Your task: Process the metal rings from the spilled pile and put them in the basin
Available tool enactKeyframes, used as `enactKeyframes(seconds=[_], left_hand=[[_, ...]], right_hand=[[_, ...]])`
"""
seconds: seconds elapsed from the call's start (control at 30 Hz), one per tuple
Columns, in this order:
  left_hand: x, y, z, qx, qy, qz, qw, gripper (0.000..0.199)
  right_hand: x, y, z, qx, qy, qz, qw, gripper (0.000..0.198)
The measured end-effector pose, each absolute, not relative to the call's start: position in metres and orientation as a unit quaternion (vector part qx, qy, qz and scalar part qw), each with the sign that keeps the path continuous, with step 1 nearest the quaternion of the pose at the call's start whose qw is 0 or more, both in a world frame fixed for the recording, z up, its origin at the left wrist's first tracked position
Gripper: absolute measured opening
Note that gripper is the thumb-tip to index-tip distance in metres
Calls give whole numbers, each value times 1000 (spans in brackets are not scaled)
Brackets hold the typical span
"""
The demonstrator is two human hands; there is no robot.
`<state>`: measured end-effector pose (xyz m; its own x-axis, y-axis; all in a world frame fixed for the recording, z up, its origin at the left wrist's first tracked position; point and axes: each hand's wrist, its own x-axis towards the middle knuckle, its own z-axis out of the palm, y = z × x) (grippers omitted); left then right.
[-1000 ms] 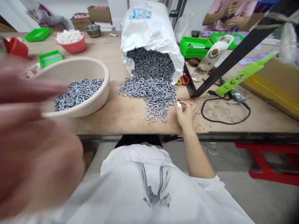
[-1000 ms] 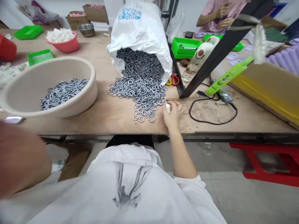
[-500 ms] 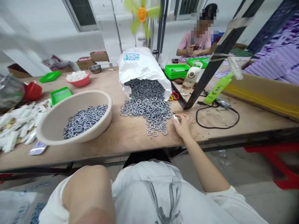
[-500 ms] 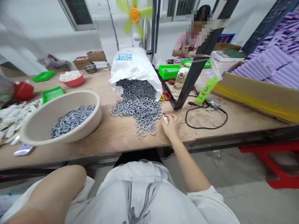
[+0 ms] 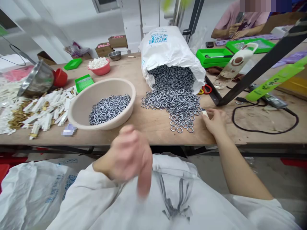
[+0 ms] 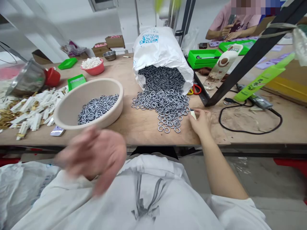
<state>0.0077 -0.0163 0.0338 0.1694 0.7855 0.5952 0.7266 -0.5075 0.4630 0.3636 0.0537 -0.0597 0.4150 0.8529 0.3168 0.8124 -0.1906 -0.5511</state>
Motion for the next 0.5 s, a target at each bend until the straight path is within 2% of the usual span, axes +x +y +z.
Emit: enactKeyframes(seconds=[0.07,0.1,0.2,0.3,0.37,0.43,0.5], left_hand=[[15,28,26,824,416,379,61,58],[19,51,23,828,433,351,69,58],[30,112,13,768,593,215,107,65],[32,141,4,727,666,96,139,74],[29,140,1,737,658,42,148,77],[24,129,-2,772,621,20,132,74],[20,115,-4,809,577,32,108,61]], right_hand=[[365,62,-53,-786,-561,17,260,56],[365,65,-49,-789,-572,7,225,56],[360,70,-36,-788,-595,-20,155,48],[357,65,-31,-790,-595,-41,139,45],[359,60,-33,-794,-588,-49,148,45],[365,54,-37,-795,-583,-43,164,45],[370,48,-41,-799,-575,-33,173,47]])
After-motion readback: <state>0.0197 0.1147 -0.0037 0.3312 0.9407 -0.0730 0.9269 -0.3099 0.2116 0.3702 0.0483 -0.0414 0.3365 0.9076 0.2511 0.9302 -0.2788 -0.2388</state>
